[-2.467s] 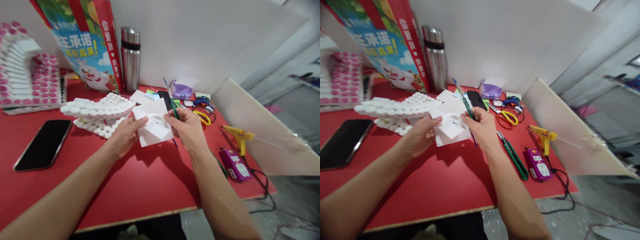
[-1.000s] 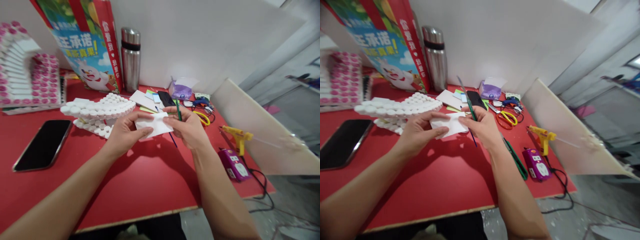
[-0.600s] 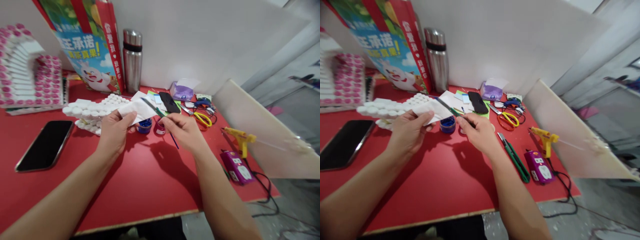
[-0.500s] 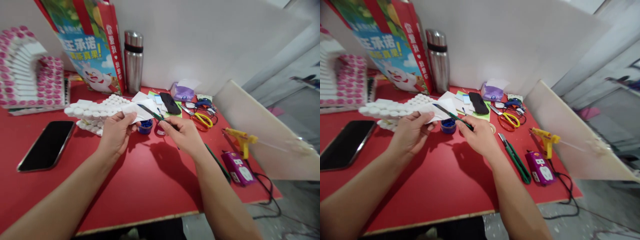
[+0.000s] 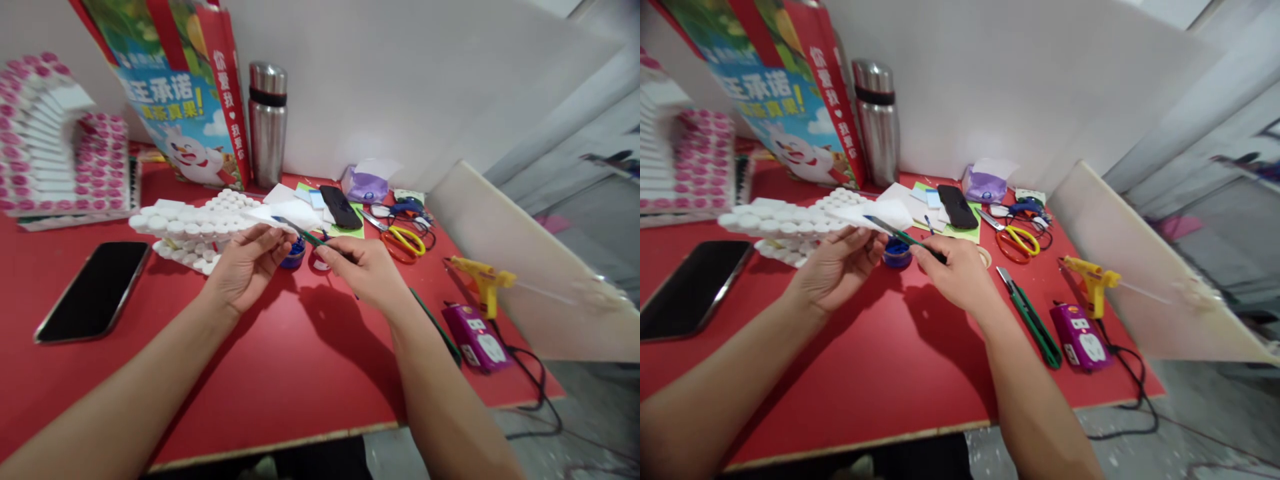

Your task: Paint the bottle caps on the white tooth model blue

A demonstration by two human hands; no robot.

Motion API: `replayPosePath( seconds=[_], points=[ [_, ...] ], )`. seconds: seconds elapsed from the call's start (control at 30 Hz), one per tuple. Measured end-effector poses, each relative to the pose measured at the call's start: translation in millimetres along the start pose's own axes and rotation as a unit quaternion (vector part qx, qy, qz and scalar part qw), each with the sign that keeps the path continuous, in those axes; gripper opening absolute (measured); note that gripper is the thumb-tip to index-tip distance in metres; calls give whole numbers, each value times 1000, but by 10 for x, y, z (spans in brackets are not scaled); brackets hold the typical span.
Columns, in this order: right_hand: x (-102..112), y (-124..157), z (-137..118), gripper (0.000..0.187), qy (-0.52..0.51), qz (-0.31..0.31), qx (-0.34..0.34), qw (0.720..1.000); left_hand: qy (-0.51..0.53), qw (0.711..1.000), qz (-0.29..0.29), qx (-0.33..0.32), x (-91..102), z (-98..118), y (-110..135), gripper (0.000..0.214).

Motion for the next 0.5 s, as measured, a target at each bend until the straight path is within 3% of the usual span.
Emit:
replayPosePath(
  seconds=[0.23,0.5],
  points=[
    [-36,33,-74,28,82,9,98,992,-65,996,24,-56,31,15,-28,22],
    [27,58,-111,27,110,22,35,993,-95,993,41,-63,-17,-2,-9,22]
  ],
)
Point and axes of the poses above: each hand's wrist, its own y-axis away from the middle knuckle, its own x-axis out of the back of the hand, z = x × y, the point moved 3 cm from there along -y, towards the middle knuckle, and after that the axes turned 4 degrees about -y, right-handed, at the moved point
